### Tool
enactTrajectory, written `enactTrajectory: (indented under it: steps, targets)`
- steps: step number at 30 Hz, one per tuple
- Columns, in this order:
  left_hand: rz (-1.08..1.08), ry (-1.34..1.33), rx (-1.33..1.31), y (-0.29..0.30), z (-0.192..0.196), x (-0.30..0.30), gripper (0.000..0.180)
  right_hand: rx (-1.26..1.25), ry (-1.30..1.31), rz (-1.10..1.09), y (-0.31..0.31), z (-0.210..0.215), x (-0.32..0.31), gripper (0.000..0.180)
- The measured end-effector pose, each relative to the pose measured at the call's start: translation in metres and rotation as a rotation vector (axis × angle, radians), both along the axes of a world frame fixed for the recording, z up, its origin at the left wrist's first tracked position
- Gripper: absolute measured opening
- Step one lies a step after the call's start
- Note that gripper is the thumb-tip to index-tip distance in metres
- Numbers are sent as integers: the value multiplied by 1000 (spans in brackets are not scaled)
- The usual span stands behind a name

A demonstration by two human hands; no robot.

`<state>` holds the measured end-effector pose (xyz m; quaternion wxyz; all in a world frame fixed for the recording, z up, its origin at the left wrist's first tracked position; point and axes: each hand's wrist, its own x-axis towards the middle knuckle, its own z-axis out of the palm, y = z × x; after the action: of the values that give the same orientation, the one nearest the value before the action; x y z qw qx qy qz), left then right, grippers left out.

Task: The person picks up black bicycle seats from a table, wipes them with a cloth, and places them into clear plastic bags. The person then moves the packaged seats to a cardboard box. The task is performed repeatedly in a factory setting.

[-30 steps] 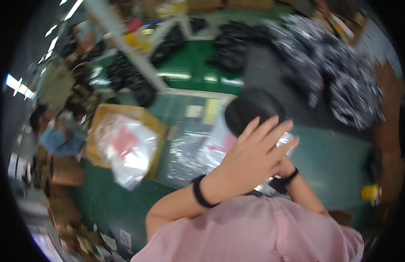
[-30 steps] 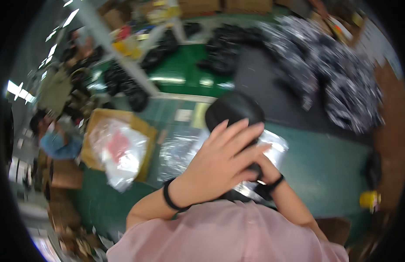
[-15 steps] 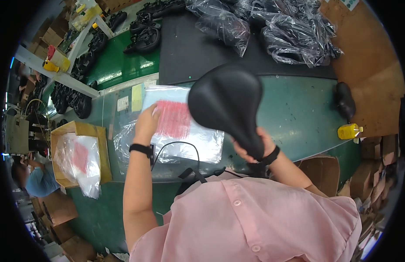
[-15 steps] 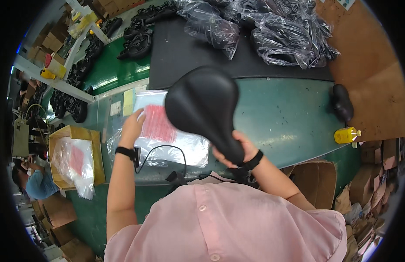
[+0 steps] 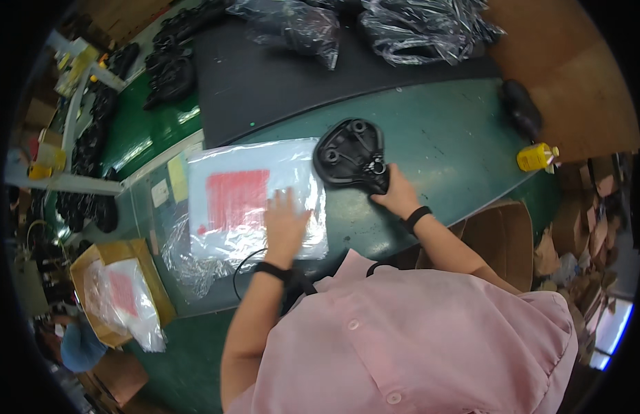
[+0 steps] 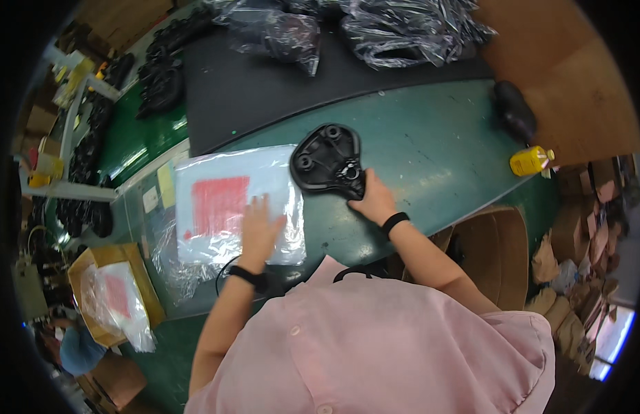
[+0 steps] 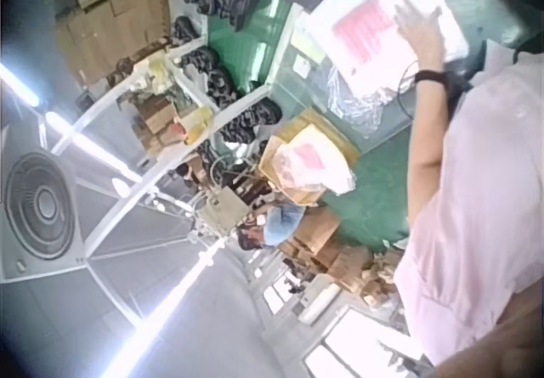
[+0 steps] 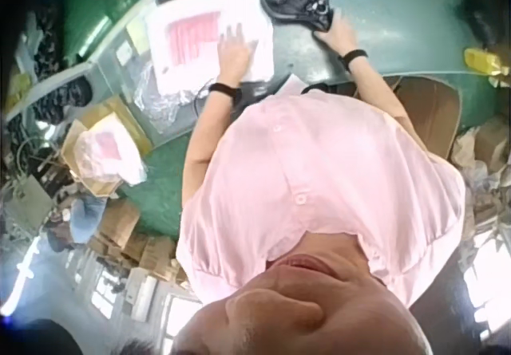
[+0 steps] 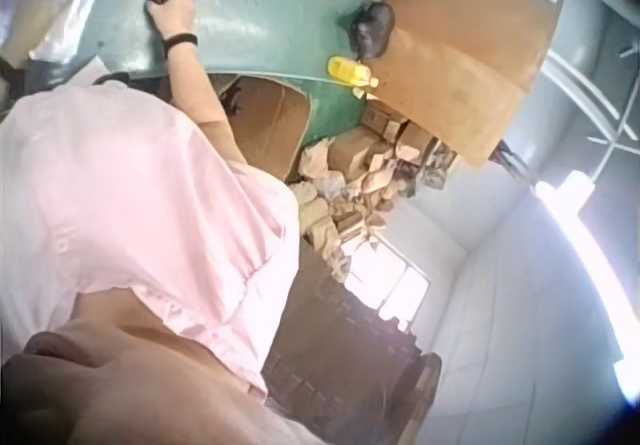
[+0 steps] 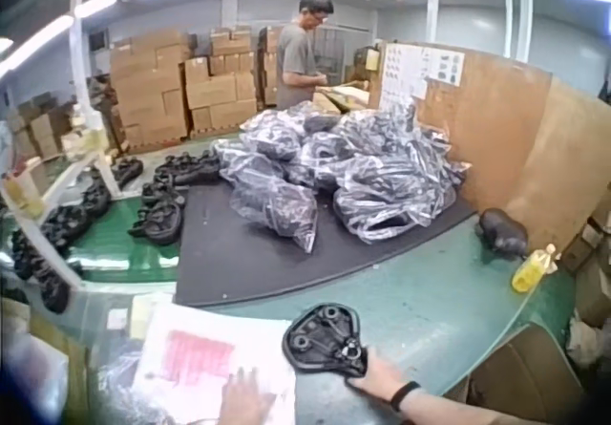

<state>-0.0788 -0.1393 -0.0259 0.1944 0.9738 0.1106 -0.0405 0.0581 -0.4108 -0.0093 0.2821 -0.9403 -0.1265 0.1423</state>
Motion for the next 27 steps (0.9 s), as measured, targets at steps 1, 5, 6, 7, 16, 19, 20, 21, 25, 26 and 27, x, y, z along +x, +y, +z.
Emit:
enactTrajectory:
  steps: [1,5,6,7,16,19,20,21,25,26,27]
  targets:
    - [46,85,-81,-33,-4,6,84,-17,29,-18,6,-1,-8,75]
    - [8,69,143,-42,-24,6,88,-11,79,-82,12,-3,-19,83]
    - [29,45,148,-29,-28,1,88,-7,80,-86,12,-4,-21,84]
    - [67,54,158,-15,-27,-4,87,13,85,-81,12,-9,-21,86]
    - [478,-91,-139,165,-37,-23,70,267,213,-12,5,-30,-9,90]
    - [892,-106,299,204,-21,-29,76,346,308,-15,13,-28,-7,91]
    - [944,-30,282,211,-13,-28,80,421,333,-31,14,-30,-8,90]
    - [990,46,259,207,-1,-21,84,370,320,-43,11,-32,-8,92]
    - [980,178,-66,237,-3,-29,89,335,287,-87,12,-34,-14,87]
    - [968,158,-128,240,-10,-32,85,333,275,-109,11,-35,-16,86]
    - [956,126,-184,243,-14,-31,81,340,241,-108,5,-41,-17,85]
